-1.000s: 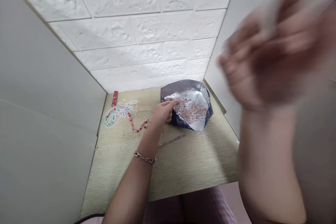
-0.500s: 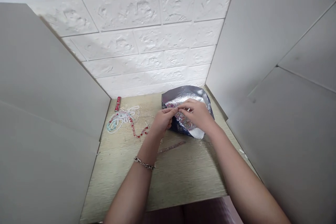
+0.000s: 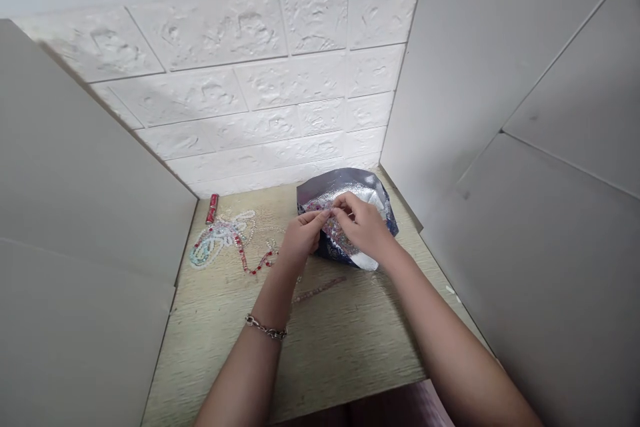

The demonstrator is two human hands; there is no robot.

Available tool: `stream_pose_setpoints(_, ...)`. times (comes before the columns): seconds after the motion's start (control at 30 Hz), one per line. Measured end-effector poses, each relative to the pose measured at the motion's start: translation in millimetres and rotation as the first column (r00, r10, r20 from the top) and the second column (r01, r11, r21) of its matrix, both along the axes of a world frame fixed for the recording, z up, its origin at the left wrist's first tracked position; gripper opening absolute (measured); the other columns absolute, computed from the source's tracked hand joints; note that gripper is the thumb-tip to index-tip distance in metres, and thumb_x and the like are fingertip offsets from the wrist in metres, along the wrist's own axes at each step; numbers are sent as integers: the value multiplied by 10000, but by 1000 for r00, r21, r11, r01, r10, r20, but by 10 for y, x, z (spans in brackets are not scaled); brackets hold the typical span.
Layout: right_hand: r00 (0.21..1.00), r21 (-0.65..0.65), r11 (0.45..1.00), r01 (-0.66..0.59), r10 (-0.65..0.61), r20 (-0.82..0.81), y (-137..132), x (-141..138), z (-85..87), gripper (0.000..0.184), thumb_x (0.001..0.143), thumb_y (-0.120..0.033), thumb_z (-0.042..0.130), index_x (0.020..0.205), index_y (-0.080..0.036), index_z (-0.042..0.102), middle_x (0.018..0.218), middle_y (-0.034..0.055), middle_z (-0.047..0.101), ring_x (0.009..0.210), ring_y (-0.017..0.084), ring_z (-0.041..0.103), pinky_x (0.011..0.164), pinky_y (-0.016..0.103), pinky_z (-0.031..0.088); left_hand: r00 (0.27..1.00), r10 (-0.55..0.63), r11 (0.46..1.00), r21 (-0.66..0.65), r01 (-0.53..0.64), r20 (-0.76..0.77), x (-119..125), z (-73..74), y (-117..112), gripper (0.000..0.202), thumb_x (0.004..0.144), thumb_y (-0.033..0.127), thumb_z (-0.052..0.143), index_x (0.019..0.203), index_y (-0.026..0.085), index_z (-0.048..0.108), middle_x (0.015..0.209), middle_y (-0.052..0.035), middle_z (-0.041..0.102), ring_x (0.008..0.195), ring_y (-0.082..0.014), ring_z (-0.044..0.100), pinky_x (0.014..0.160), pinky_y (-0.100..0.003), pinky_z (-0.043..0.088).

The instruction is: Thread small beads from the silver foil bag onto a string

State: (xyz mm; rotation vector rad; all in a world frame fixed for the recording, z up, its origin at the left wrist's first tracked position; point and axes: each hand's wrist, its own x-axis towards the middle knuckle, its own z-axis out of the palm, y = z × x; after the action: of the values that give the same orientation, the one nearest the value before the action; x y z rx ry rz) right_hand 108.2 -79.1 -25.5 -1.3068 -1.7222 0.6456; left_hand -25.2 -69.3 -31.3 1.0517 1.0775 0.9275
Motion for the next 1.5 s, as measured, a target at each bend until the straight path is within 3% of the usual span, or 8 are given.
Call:
stream_pose_setpoints(0.13,998,-10,998,55,-55,-16,22,-10,-33,163,824,-306,331,769,-206,448,599,-33,477,556,116,451,526,242,334,1000,13,998,56,-12,-12,64,1,77,316,642,421,600,756,127,595,354,103,227,326,-10,164,340,-157,107)
stream_pose_setpoints(0.27,964,-81,993,85,-102,-246,105,-2,-121,135,788,-322,402,801,-209,474,703,-11,536,618,127,509,591,276,407,971,230,933,299,-200,-70,136,-1,157,272,678,390,567,720,126,622,431,51,430,398,-33,338,401,-163,268)
stream_pose_setpoints(0.33,875,-167,984,54,-127,-467,146,-3,-157,111,749,-303,468,806,-210,487,756,-4,549,673,128,543,633,288,450,944,316,865,438,-247,-93,167,-30,173,239,698,358,551,700,131,627,571,11,558,530,-59,461,510,-168,364)
stream_pose_setpoints(0.4,728,-250,968,-31,-150,-669,168,-14,-168,126,706,-292,537,788,-203,501,763,-5,553,713,125,564,674,294,474,938,325,823,524,-218,-120,189,-82,176,223,716,339,531,707,136,624,673,-9,609,634,-81,514,596,-179,400)
stream_pose_setpoints(0.53,484,-321,930,-181,-200,-852,149,-63,-139,180,635,-274,631,753,-178,535,746,-3,586,741,119,584,729,297,483,940,296,789,598,-140,-170,209,-192,180,227,755,336,480,753,144,603,699,-14,620,646,-92,536,621,-192,416)
stream_pose_setpoints(0.8,364,-341,893,-295,-225,-904,128,-112,-157,157,640,-236,657,755,-160,582,736,15,640,708,116,612,703,258,499,887,355,692,721,-36,-296,173,-230,213,198,785,302,448,765,155,580,691,-12,627,618,-80,554,597,-176,419)
stream_pose_setpoints(1.27,396,-393,877,-276,-269,-878,119,-77,-167,118,671,-226,638,770,-179,595,737,3,647,695,102,616,696,241,504,814,370,562,805,187,-448,109,-316,294,230,809,266,408,843,157,608,748,-41,650,633,-81,562,620,-182,428)
stream_pose_setpoints(1.5,422,-414,875,-253,-285,-861,131,-76,-172,147,652,-225,650,771,-169,586,717,5,639,682,107,613,691,255,501,809,351,544,806,234,-472,101,-326,302,239,811,264,404,842,156,615,726,-40,646,625,-80,558,623,-183,424)
